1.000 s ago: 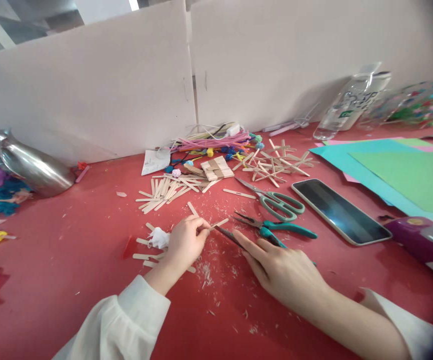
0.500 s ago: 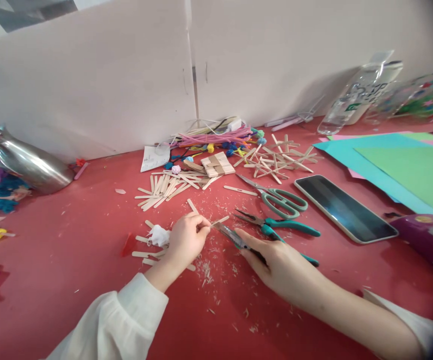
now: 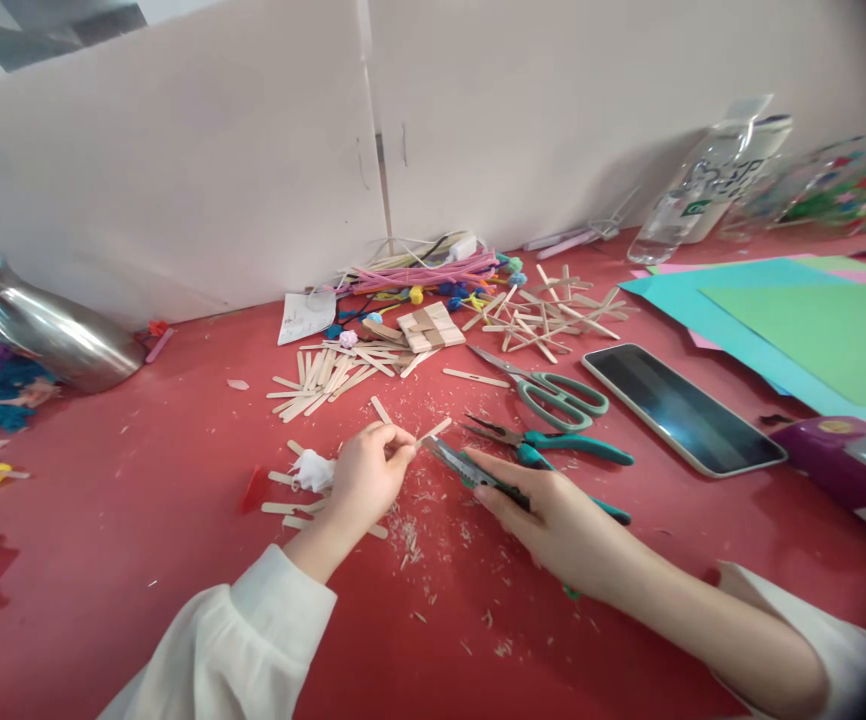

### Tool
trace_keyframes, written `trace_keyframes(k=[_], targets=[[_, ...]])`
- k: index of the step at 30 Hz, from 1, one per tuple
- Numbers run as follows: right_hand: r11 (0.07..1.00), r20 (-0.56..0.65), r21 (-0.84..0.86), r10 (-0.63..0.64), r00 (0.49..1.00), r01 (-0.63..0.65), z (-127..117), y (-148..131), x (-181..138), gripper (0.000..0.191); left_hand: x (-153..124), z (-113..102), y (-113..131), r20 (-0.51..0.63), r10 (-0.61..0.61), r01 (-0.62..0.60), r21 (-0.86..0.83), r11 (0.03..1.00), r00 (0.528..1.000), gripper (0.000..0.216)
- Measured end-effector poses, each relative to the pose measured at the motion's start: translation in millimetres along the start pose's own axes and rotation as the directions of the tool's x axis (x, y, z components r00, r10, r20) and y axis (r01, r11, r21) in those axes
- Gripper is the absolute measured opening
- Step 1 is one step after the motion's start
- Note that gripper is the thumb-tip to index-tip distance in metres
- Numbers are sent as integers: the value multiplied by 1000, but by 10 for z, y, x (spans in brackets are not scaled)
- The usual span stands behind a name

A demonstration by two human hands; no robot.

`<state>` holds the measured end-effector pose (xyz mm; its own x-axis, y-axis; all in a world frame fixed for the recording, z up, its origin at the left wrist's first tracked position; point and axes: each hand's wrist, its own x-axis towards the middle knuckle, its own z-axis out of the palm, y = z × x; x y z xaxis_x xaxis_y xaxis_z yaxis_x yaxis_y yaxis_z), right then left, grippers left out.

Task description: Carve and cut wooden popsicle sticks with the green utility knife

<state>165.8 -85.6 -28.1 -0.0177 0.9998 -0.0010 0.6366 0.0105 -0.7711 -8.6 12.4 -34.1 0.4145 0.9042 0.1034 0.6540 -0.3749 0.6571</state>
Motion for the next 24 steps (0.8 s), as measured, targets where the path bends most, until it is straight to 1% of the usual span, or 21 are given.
trace_keyframes(k=[2,4,6,8,11,13,15,16,18,20,21,22,24], targets=[[995,-56,-89,-53,997,48,-16,6,-12,42,5,3,3,-23,-23,22,-57,998,999,7],[995,-51,-93,-31,998,26,-39,-2,-23,45,5,-4,24,-31,-56,52,-128,990,998,8],[1000,-24,-24,17,1000,-18,-62,-25,-24,47,-1,-14,56,-34,-82,73,-195,978,996,8],[992,15,95,78,997,-79,-76,-55,-16,49,-11,-23,86,-52,-91,77,-237,968,994,8],[949,78,272,147,986,-162,-77,-90,0,51,-26,-24,104,-91,-79,54,-249,967,993,9],[935,88,304,163,983,-182,-65,-96,1,52,-30,-20,98,-122,-57,27,-230,973,991,10],[966,41,220,130,991,-136,-44,-83,-8,52,-28,-16,84,-147,-29,0,-192,981,989,9],[986,0,143,86,996,-85,-31,-71,-16,51,-27,-14,77,-151,-17,-10,-171,985,988,9],[998,-101,-39,-54,993,50,-1,-42,-35,47,-26,-8,66,-126,5,-23,-146,989,992,10],[963,-179,-206,-212,961,174,24,-17,-52,43,-28,1,62,-71,14,-25,-161,987,997,12],[937,-206,-275,-274,939,214,29,-10,-59,42,-29,7,63,-45,7,-15,-183,983,999,13],[914,-229,-329,-323,918,240,28,-7,-65,41,-29,11,63,-22,-7,2,-211,978,1000,15],[885,-264,-388,-373,889,256,5,-13,-70,40,-25,16,63,4,-57,56,-278,959,998,17]])
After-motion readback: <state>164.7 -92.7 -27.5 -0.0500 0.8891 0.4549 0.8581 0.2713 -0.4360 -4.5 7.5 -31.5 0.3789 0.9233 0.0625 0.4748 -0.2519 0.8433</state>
